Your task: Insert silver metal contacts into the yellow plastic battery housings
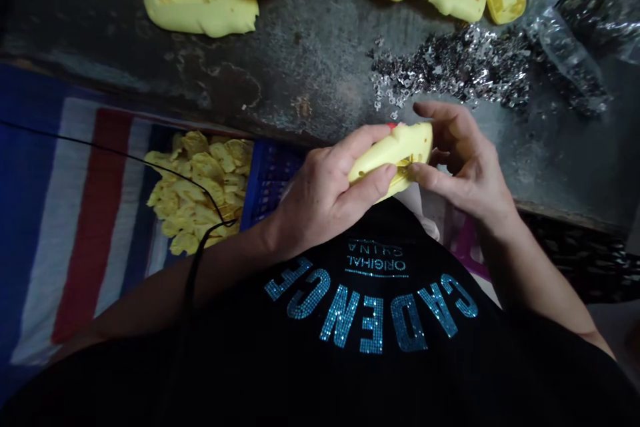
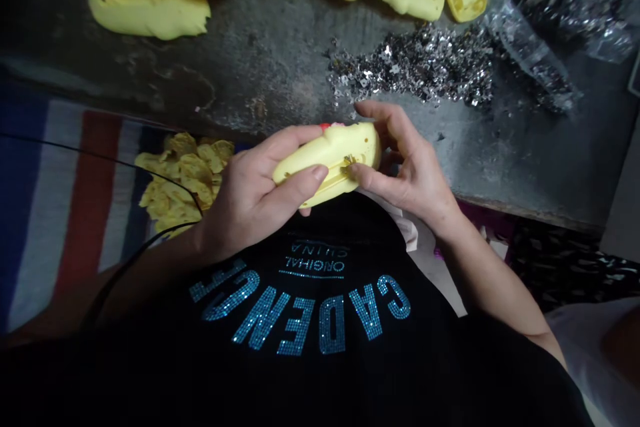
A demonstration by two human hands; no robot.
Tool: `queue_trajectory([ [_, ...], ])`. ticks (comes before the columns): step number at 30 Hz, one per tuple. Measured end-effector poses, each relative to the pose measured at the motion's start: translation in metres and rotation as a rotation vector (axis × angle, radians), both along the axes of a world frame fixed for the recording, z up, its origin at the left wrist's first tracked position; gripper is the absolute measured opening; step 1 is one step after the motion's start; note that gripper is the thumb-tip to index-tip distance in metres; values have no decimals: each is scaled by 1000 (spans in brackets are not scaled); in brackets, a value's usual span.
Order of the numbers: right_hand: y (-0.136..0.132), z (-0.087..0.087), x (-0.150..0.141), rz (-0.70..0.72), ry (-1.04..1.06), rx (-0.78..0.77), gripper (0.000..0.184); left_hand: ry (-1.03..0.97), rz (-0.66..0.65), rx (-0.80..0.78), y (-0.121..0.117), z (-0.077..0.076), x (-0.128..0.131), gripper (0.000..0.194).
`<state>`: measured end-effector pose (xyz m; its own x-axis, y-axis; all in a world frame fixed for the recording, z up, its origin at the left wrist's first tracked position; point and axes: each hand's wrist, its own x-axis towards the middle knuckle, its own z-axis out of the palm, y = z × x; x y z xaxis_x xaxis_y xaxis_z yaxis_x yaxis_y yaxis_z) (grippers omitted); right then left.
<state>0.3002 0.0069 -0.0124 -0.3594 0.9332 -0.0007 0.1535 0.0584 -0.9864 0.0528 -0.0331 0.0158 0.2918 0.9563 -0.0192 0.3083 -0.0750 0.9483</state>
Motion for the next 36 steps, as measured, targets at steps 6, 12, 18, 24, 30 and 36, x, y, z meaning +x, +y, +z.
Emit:
queue_trajectory([
  [6,1,4,-6,20,65,-70,64,-87,-19,-64,3,-5,-5,47],
  [12,-1,3,-2,-13,23,-21,57,-167,7,-136,3,-8,-5,47],
  [18,-16,13,1,-216,-191,411,16,-44,33,10,3,-6,-2,49],
  [24,-29,26,-13,-128,-404,551,8,138,40,245,-4,-6,3,45],
  [30,-29,21,-19,-146,-427,548,13,249,9,499,-7,-16,7,41],
  [36,-37,13,-22,-267,-261,335,16,122,13,283,-6,-13,3,43],
])
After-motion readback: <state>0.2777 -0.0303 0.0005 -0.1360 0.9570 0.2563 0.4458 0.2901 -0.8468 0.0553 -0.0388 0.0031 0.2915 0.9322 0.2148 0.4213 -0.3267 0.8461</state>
